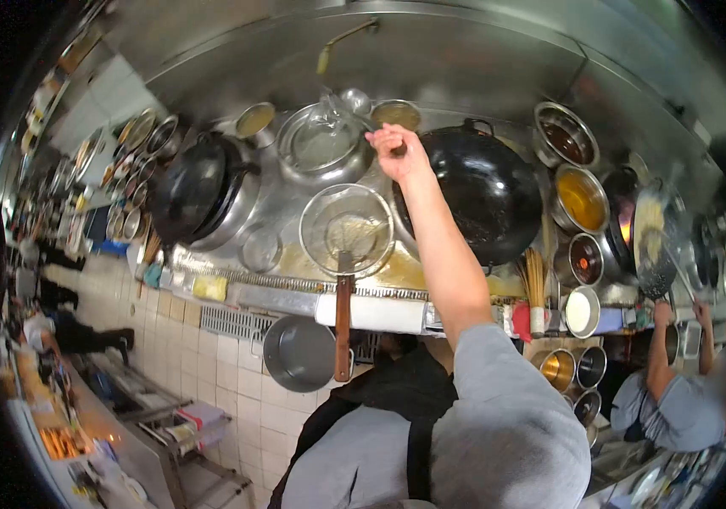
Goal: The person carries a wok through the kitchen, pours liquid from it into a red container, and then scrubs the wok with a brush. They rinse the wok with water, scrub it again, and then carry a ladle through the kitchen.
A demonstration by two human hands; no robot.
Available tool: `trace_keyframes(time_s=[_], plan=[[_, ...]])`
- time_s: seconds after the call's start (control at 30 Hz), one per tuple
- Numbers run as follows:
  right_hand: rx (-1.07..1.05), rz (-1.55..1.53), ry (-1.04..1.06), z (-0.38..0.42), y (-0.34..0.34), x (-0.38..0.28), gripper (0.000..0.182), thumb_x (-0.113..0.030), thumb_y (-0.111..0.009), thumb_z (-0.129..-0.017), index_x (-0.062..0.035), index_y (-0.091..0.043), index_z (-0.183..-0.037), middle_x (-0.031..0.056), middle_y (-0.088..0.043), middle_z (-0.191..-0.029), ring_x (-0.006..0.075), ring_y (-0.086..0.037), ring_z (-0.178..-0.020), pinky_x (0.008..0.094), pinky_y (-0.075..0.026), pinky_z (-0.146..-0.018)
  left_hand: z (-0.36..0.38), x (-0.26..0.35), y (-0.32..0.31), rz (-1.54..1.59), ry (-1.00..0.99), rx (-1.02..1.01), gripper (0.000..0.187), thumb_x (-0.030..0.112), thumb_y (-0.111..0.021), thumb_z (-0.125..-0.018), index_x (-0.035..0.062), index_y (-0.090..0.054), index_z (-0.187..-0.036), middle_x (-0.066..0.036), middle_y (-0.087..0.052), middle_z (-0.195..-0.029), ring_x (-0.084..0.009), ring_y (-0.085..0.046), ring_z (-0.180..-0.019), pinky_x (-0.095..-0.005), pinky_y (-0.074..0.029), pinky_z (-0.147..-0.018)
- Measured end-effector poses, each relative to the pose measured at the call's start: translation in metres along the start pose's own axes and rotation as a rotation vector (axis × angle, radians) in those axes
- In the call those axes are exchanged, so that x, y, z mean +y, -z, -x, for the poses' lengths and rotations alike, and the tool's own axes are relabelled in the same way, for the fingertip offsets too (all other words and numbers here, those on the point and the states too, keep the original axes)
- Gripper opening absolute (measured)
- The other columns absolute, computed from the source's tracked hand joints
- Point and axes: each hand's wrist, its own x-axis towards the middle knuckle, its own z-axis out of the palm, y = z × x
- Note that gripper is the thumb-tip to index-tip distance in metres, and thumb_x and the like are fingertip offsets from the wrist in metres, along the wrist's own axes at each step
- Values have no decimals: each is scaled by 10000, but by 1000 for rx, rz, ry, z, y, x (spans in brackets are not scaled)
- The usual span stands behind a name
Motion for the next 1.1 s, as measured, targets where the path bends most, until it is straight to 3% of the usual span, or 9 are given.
trace_keyframes(time_s=[0.2, 0.33, 0.4, 0.5, 0.6, 0.67, 0.73, 0.83, 1.1], plan=[[28, 93, 52, -69, -38, -49, 261, -84, -518, -1010, 147, -477, -1123, -1, -407, -674, 65, -399, -479, 194, -302, -383, -8, 74, 7, -398, -123, 50, 204, 212, -767, -877, 26, -686, -885, -84, -691, -796, -203, -639, -732, -363, -523, -698], [309, 1128, 346, -70, -4, 59, 163, -75, -554, -936, -3, -609, -801, 98, -583, -693, 154, -469, -430, 336, -383, -356, 25, 123, -17, -33, -34, 14, 210, 160, -748, -893, 23, -627, -997, -120, -661, -868, -240, -646, -722, -387, -587, -654], [575, 1582, 329, -94, 40, 91, 164, -117, -622, -883, 11, -696, -814, 241, -717, -847, 302, -696, -624, 458, -562, -545, 56, 156, -35, 230, 114, 33, 247, 121, -733, -899, 11, -586, -1064, -141, -636, -910, -265, -650, -718, -411, -623, -602], [711, 2130, 500, -105, 79, 136, 275, -155, -688, -825, 24, -773, -1015, 267, -742, -1088, 437, -684, -1142, 447, -538, -1008, 79, 169, -37, 162, 49, 35, 299, 85, -717, -904, 2, -546, -1135, -158, -610, -945, -289, -655, -717, -422, -634, -503], [763, 2192, 362, -177, 128, 136, 210, -150, -688, -830, 27, -783, -892, 218, -776, -907, 303, -784, -882, 401, -597, -802, 102, 154, -41, 158, -8, 101, 227, 89, -728, -902, 22, -595, -1073, -136, -640, -910, -276, -661, -719, -416, -602, -578], [371, 1628, 140, -210, 128, 108, 99, -40, -603, -881, -15, -683, -828, 137, -645, -759, 233, -648, -651, 343, -499, -541, 86, 75, -38, 191, -74, 123, 178, 111, -742, -898, 38, -626, -1011, -111, -654, -872, -254, -666, -740, -409, -562, -645], [388, 273, 164, -189, 96, 105, 104, 25, -534, -924, -8, -556, -828, 22, -433, -641, 125, -437, -483, 250, -346, -374, 62, -14, -32, 136, -92, 127, 158, 134, -752, -896, 42, -644, -964, -91, -661, -846, -235, -667, -758, -404, -534, -690], [151, -72, 10, -148, 103, 79, 140, 69, -553, -914, 141, -531, -1031, 29, -452, -702, 86, -451, -483, 196, -334, -391, 73, -54, -25, -233, -31, 135, 168, 148, -754, -897, 33, -645, -953, -86, -660, -846, -233, -667, -764, -408, -535, -698], [-44, 180, -27, 47, 58, 51, 338, -5, -599, -953, 173, -456, -1202, 57, -511, -833, 29, -461, -515, 168, -310, -358, 52, -97, -9, -587, -166, 57, 207, 184, -762, -901, 11, -649, -924, -74, -657, -847, -230, -666, -779, -416, -535, -716]])
